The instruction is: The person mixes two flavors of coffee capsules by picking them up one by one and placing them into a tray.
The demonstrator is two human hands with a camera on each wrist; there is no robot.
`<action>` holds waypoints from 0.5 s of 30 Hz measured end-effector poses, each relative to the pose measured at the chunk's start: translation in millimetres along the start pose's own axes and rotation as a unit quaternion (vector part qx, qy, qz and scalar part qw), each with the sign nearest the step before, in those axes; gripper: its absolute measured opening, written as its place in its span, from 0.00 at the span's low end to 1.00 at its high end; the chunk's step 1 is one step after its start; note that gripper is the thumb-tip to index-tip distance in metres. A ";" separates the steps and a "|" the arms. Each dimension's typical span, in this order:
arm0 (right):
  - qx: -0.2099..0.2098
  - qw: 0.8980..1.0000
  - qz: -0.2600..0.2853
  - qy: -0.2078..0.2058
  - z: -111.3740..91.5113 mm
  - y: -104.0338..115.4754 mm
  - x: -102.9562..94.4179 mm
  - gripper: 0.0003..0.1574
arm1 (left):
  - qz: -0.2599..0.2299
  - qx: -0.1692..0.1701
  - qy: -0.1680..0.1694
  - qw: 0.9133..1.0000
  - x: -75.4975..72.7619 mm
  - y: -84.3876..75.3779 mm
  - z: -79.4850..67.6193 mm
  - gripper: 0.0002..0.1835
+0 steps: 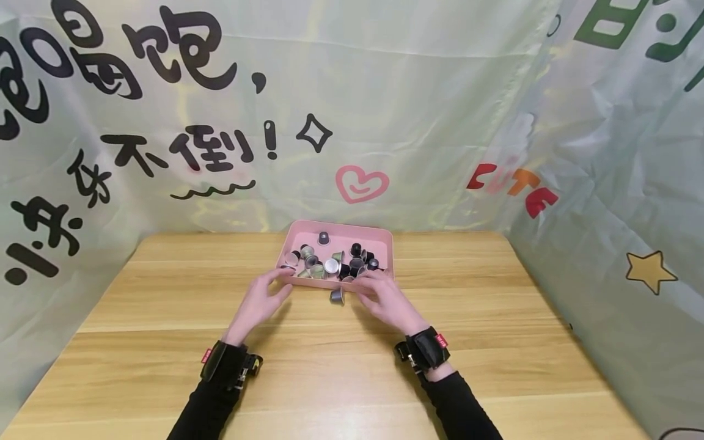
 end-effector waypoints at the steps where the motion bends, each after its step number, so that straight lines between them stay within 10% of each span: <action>1: -0.007 1.000 0.001 0.008 0.8 2.9 2.4 0.20 | -0.001 -0.001 0.002 1.000 0.1 0.1 -0.2 0.23; 15: -0.031 0.993 -0.038 0.109 14.2 22.5 33.7 0.21 | -0.012 -0.012 0.018 1.000 0.7 2.4 -1.3 0.24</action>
Point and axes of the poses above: each hand's wrist, its own z-axis towards the middle knuckle, its own x-axis out of the palm, y = z × x, the point moved 9 cm from there along z, towards the middle knuckle, and after that the axes turned 5 degrees about y, right-handed, at the moved point
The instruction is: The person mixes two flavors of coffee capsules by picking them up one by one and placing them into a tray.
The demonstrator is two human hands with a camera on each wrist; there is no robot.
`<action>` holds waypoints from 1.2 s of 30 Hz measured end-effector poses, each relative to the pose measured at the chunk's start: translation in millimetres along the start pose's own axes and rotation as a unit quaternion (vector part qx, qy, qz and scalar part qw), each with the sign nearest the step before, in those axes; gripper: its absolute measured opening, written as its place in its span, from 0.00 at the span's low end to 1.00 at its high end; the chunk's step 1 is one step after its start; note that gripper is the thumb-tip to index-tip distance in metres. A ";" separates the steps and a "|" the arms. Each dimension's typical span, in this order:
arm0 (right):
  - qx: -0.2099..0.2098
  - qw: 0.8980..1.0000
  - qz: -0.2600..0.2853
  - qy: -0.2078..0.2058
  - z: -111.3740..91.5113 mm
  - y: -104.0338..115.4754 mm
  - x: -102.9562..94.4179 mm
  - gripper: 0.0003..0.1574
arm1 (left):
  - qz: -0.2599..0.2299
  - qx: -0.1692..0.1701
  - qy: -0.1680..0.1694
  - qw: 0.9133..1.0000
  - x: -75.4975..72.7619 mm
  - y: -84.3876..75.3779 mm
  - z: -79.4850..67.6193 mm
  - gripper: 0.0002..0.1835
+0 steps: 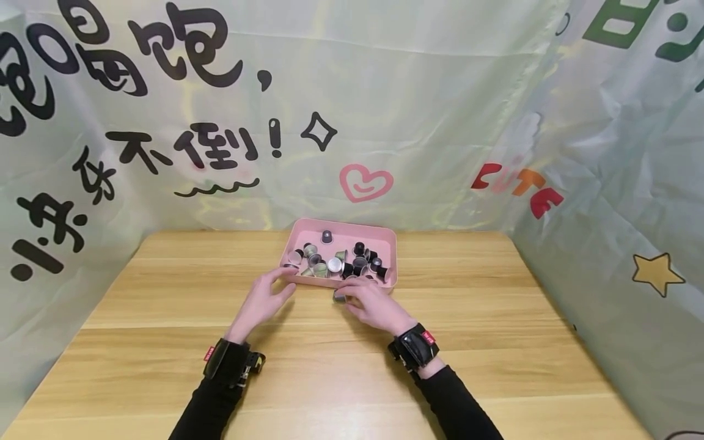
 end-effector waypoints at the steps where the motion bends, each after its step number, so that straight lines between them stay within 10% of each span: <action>1: -0.001 1.000 -0.006 0.003 1.1 1.1 0.4 0.20 | 0.000 0.002 0.000 1.000 0.1 -0.5 -0.2 0.24; 36: 0.008 0.996 -0.064 0.060 8.4 6.7 8.1 0.26 | -0.009 0.010 0.004 1.000 2.9 -1.7 -3.1 0.24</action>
Point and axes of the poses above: each hand's wrist, its own z-axis towards the middle knuckle, its own x-axis out of the palm, y = z × x, the point moved 9 cm from there along z, towards the middle knuckle, and after that the axes turned 5 degrees about y, right-handed, at the moved point
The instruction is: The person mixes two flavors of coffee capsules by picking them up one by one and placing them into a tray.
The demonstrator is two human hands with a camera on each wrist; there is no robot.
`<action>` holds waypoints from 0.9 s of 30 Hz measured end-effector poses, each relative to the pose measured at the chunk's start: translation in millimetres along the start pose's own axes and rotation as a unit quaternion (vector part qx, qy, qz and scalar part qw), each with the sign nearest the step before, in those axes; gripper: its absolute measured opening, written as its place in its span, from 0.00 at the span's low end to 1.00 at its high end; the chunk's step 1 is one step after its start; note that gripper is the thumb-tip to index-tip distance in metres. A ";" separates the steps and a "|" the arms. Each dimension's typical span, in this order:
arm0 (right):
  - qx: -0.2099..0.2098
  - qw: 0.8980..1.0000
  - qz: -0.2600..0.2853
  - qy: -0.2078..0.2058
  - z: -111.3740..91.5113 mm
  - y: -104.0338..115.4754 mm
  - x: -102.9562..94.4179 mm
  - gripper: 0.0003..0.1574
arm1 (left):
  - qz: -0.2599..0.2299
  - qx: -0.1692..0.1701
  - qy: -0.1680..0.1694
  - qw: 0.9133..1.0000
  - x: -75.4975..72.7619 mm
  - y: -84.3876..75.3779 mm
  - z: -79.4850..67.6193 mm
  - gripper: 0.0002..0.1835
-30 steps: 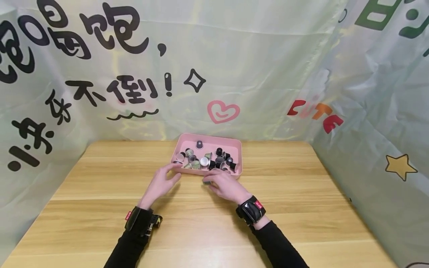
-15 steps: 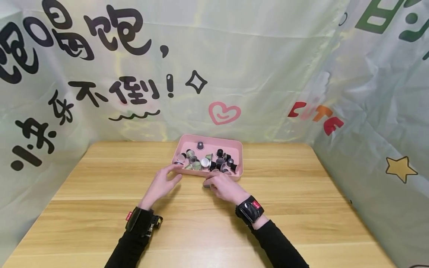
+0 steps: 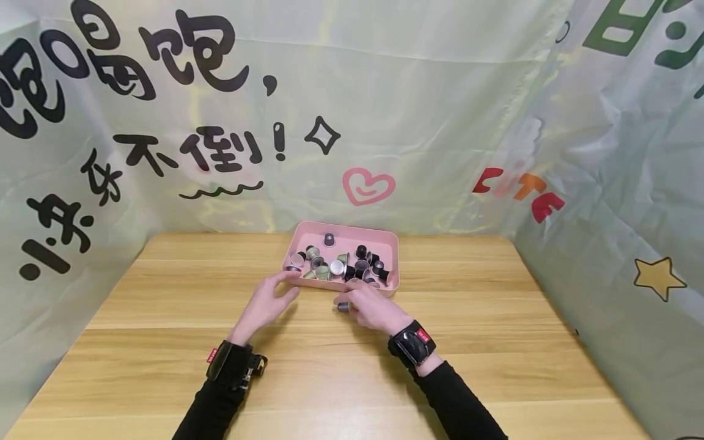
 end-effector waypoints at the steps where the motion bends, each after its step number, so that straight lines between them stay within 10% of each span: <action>1: -0.001 1.000 -0.001 0.005 -0.1 0.2 0.8 0.26 | -0.001 0.000 0.000 1.000 0.0 0.2 -0.1 0.24; 15: -0.030 0.998 0.059 0.018 -4.9 3.5 4.3 0.16 | -0.001 -0.004 0.003 1.000 -0.1 0.8 -0.6 0.24; 27: 0.028 0.980 0.051 -0.192 -11.8 -24.8 -52.0 0.20 | -0.004 -0.005 0.009 1.000 0.4 2.0 0.0 0.25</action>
Point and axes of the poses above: each hand's wrist, its own z-axis towards the middle knuckle, its own x-axis out of the palm, y = z × x, the point moved 9 cm from there along z, towards the middle knuckle, and after that the axes turned 5 degrees about y, right-handed, at the moved point
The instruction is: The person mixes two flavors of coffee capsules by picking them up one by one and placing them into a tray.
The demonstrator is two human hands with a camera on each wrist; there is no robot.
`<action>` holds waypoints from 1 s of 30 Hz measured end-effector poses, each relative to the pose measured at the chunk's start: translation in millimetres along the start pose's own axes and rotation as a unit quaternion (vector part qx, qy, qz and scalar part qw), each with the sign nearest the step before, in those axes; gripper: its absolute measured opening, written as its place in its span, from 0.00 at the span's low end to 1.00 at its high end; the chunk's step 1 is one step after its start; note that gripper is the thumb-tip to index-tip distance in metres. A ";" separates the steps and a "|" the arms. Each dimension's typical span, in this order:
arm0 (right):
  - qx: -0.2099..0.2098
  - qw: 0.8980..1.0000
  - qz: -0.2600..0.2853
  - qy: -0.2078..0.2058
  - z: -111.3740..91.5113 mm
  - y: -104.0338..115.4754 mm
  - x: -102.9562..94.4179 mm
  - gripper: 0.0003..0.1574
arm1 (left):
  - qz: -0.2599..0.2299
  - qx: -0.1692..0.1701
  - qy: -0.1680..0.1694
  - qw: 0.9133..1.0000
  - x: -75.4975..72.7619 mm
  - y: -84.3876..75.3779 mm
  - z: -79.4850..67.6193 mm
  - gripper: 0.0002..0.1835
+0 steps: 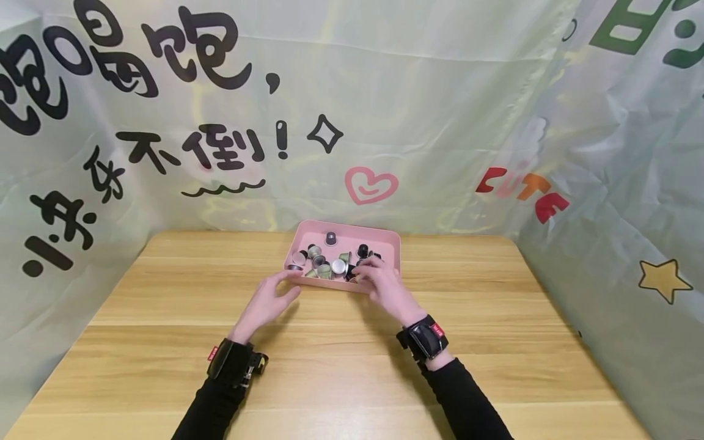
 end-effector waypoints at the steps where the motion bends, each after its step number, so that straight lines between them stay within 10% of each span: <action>1: 0.012 1.000 0.001 -0.010 1.6 -4.8 -3.4 0.20 | 0.000 -0.001 0.000 1.000 0.0 0.3 0.1 0.25; 12: 0.095 0.995 0.009 0.001 11.2 -43.8 -3.8 0.17 | 0.001 -0.007 0.007 1.000 2.1 3.0 1.3 0.25; 30: 0.111 0.993 0.002 0.034 10.5 -53.9 13.8 0.12 | 0.002 -0.003 0.004 1.000 0.7 2.4 1.5 0.25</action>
Point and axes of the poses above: each hand's wrist, its own z-axis towards the middle knuckle, its own x-axis out of the palm, y = z × x, the point moved 9 cm from there along z, towards the middle knuckle, and after that the axes turned 5 degrees about y, right-handed, at the moved point
